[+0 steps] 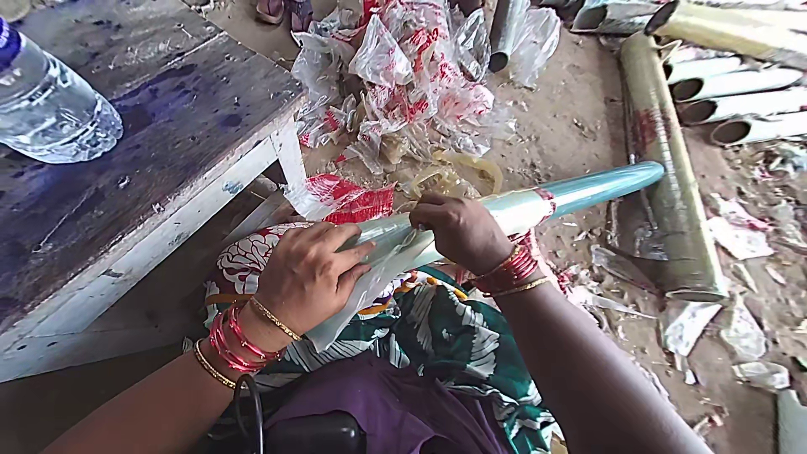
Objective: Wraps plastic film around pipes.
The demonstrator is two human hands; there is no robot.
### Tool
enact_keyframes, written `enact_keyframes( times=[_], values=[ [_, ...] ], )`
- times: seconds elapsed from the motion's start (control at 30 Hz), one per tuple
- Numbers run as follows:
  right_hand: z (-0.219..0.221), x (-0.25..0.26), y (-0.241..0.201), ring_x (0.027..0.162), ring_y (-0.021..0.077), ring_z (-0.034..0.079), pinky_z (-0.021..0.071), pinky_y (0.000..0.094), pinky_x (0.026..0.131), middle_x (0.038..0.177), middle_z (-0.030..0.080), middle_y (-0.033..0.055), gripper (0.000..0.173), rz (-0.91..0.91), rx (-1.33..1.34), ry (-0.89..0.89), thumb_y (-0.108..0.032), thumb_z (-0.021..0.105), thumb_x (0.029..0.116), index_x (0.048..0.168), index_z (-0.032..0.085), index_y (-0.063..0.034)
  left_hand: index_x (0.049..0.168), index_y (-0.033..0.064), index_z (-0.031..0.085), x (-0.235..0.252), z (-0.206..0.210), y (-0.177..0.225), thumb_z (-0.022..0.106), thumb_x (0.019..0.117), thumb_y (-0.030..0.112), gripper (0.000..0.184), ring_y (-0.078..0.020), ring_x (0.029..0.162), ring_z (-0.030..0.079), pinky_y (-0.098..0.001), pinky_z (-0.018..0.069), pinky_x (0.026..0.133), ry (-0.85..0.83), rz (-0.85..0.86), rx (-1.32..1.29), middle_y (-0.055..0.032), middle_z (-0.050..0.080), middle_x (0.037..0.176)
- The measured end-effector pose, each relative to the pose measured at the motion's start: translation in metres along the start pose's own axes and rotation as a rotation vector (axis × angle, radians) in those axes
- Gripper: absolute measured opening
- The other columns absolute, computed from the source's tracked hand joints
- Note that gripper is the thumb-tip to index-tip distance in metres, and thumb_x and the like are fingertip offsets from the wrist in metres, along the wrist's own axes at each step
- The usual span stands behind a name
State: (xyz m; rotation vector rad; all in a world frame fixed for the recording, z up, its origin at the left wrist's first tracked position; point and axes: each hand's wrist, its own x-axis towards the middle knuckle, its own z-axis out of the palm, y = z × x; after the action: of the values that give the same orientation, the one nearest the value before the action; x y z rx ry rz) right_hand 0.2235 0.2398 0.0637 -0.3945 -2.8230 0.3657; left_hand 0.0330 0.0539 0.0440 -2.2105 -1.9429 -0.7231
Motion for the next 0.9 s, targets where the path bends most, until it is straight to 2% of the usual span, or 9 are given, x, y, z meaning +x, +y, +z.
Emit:
enact_keyframes(
  times=[0.2, 0.27, 0.37, 0.43, 0.6, 0.67, 0.73, 0.83, 0.9],
  values=[
    [-0.019, -0.045, -0.032, 0.054, 0.0340, 0.064, 0.0477, 0.0506, 0.041, 0.091, 0.067, 0.0173, 0.007, 0.239, -0.247, 0.082, 0.005, 0.070, 0.0831, 0.084, 0.067, -0.0011, 0.116, 0.0216, 0.080, 0.003, -0.002, -0.001, 0.055, 0.0998, 0.040, 0.035, -0.0307, 0.108, 0.070, -0.0521, 0.0552, 0.084, 0.010, -0.015, -0.014, -0.0088, 0.073, 0.123],
    [-0.029, -0.057, -0.026, 0.066, 0.0356, 0.069, 0.0523, 0.0535, 0.050, 0.103, 0.070, 0.0185, 0.007, 0.308, -0.210, 0.165, 0.006, 0.067, 0.0864, 0.089, 0.069, 0.0000, 0.116, 0.0201, 0.080, 0.002, 0.000, 0.001, 0.053, 0.1004, 0.040, 0.037, -0.0319, 0.108, 0.070, -0.0517, 0.0548, 0.084, 0.017, 0.006, 0.014, -0.0104, 0.073, 0.123],
    [-0.040, -0.059, -0.005, 0.095, 0.0381, 0.073, 0.0577, 0.0563, 0.073, 0.120, 0.071, 0.0201, 0.024, 0.285, -0.099, 0.230, 0.006, 0.056, 0.0946, 0.111, 0.072, 0.0007, 0.115, 0.0218, 0.080, 0.000, 0.000, 0.002, 0.052, 0.1013, 0.041, 0.037, -0.0339, 0.111, 0.069, -0.0533, 0.0545, 0.086, 0.015, 0.033, 0.019, -0.0126, 0.072, 0.124],
    [-0.039, -0.051, 0.002, 0.095, 0.0381, 0.074, 0.0576, 0.0582, 0.074, 0.119, 0.073, 0.0175, 0.030, 0.240, -0.060, 0.185, 0.005, 0.056, 0.0955, 0.117, 0.075, -0.0043, 0.114, 0.0258, 0.081, -0.001, -0.001, 0.003, 0.051, 0.1017, 0.041, 0.036, -0.0350, 0.113, 0.068, -0.0548, 0.0534, 0.087, 0.006, 0.058, 0.030, -0.0132, 0.071, 0.125],
    [-0.021, -0.024, 0.008, 0.092, 0.0328, 0.074, 0.0573, 0.0586, 0.073, 0.109, 0.076, 0.0108, 0.039, 0.133, 0.051, -0.024, 0.013, 0.054, 0.0893, 0.107, 0.080, -0.0102, 0.114, 0.0304, 0.080, -0.004, 0.001, 0.002, 0.048, 0.1039, 0.041, 0.035, -0.0348, 0.118, 0.065, -0.0555, 0.0514, 0.088, -0.021, 0.093, 0.036, -0.0126, 0.070, 0.128],
    [-0.016, -0.020, 0.008, 0.090, 0.0326, 0.073, 0.0569, 0.0588, 0.071, 0.104, 0.075, 0.0102, 0.032, 0.153, 0.060, -0.072, 0.011, 0.058, 0.0887, 0.098, 0.080, -0.0096, 0.114, 0.0302, 0.080, -0.004, 0.000, 0.003, 0.048, 0.1040, 0.041, 0.036, -0.0352, 0.118, 0.065, -0.0564, 0.0518, 0.088, -0.021, 0.083, 0.036, -0.0127, 0.070, 0.128],
    [-0.017, -0.018, 0.007, 0.091, 0.0316, 0.073, 0.0578, 0.0567, 0.076, 0.104, 0.075, 0.0112, 0.020, 0.174, 0.076, -0.105, 0.005, 0.066, 0.0907, 0.097, 0.080, -0.0080, 0.115, 0.0298, 0.080, -0.004, 0.001, 0.002, 0.047, 0.1038, 0.040, 0.036, -0.0346, 0.117, 0.066, -0.0561, 0.0520, 0.088, -0.023, 0.076, 0.040, -0.0126, 0.070, 0.128],
    [-0.010, -0.015, 0.007, 0.087, 0.0331, 0.073, 0.0573, 0.0560, 0.073, 0.096, 0.074, 0.0143, 0.012, 0.153, 0.083, -0.033, 0.005, 0.068, 0.0885, 0.087, 0.076, -0.0026, 0.115, 0.0259, 0.081, -0.002, -0.001, 0.002, 0.051, 0.1020, 0.038, 0.034, -0.0330, 0.114, 0.069, -0.0550, 0.0537, 0.087, -0.011, 0.043, 0.021, -0.0119, 0.072, 0.125],
    [-0.003, -0.013, 0.006, 0.081, 0.0360, 0.072, 0.0558, 0.0570, 0.067, 0.090, 0.072, 0.0169, 0.014, 0.140, 0.074, 0.055, 0.010, 0.064, 0.0860, 0.082, 0.072, 0.0001, 0.120, 0.0169, 0.078, 0.007, -0.005, 0.006, 0.057, 0.0980, 0.034, 0.035, -0.0339, 0.106, 0.071, -0.0555, 0.0554, 0.083, -0.029, -0.008, 0.000, -0.0136, 0.073, 0.120]
  ],
)
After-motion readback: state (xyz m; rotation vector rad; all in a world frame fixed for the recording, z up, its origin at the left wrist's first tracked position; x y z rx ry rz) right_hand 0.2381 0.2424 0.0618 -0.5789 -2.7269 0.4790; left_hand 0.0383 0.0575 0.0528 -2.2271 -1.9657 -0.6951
